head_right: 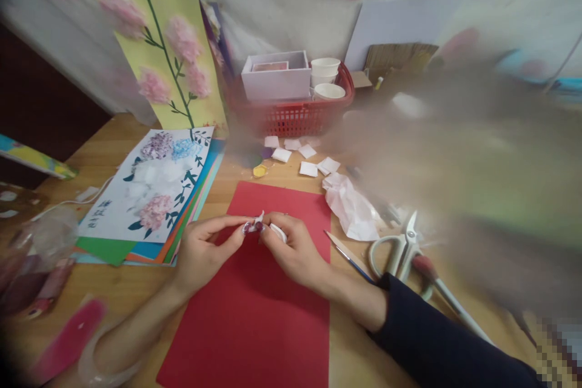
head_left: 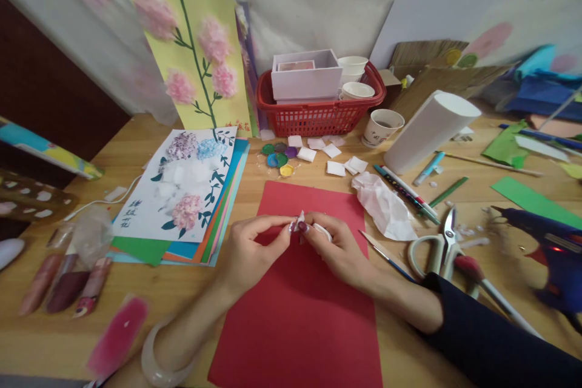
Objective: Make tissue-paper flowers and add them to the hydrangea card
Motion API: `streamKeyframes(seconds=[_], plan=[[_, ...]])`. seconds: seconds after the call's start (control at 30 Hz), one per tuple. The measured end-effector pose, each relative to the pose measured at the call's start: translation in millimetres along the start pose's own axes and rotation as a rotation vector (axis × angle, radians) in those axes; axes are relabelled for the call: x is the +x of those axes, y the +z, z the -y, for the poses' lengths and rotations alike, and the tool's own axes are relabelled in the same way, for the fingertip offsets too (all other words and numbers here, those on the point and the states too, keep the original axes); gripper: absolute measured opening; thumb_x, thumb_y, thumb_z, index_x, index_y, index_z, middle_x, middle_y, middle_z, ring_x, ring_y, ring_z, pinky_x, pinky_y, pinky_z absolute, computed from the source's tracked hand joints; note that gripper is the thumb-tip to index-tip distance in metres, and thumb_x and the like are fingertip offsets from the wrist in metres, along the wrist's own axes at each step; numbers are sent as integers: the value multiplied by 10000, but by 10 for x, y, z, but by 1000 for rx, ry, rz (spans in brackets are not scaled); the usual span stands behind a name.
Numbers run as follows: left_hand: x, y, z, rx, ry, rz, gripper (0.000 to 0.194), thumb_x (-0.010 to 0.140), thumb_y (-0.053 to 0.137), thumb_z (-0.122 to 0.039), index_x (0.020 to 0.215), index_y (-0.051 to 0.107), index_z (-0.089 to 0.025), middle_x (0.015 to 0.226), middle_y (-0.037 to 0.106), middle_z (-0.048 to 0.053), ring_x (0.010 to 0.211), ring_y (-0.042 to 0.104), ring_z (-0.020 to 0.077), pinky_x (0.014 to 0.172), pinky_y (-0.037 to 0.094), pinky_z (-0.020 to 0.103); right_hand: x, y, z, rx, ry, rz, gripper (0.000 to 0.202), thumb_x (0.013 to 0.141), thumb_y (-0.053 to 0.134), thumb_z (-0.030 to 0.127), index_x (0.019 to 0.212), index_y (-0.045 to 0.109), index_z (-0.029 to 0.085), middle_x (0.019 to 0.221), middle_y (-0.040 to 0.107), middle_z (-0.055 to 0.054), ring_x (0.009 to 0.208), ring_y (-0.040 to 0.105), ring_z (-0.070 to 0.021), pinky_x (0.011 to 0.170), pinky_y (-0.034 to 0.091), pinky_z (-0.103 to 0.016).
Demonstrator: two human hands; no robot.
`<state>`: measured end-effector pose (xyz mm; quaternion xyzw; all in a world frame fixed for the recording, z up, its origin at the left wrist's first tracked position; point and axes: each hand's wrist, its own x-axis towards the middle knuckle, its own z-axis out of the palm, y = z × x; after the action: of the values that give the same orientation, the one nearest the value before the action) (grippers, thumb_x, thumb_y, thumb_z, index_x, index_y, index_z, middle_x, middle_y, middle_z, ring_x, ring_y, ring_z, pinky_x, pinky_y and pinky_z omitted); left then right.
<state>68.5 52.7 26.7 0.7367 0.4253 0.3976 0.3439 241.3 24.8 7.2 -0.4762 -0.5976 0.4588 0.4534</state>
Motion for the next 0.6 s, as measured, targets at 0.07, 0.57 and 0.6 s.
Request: streamKeyframes(seconds=[0.07,0.57,0.6], plan=[[3,9,8,8,-6,-2,165,804,643,-149,903,762,-206,894,789,2,801,735,134,763,565,191,-2,-3,12,-20,-10,1,234,931,465,315,770,575,185,669,511,21,629,442,-125,598,366,-231],[6,5,41,25,-42,-14,145,813,632,-176,865,763,-209,863,790,6,772,738,162,721,588,229,4,-4,37,-62,-52,16,232,930,464,272,783,617,180,702,580,2,661,499,-136,637,408,-240],[7,6,42,27,-50,-10,145,816,629,-180,863,763,-211,863,789,6,775,737,164,721,589,232,3,-4,39,-62,-52,15,232,929,465,274,784,619,181,702,580,1,660,498,-137,635,409,-241]])
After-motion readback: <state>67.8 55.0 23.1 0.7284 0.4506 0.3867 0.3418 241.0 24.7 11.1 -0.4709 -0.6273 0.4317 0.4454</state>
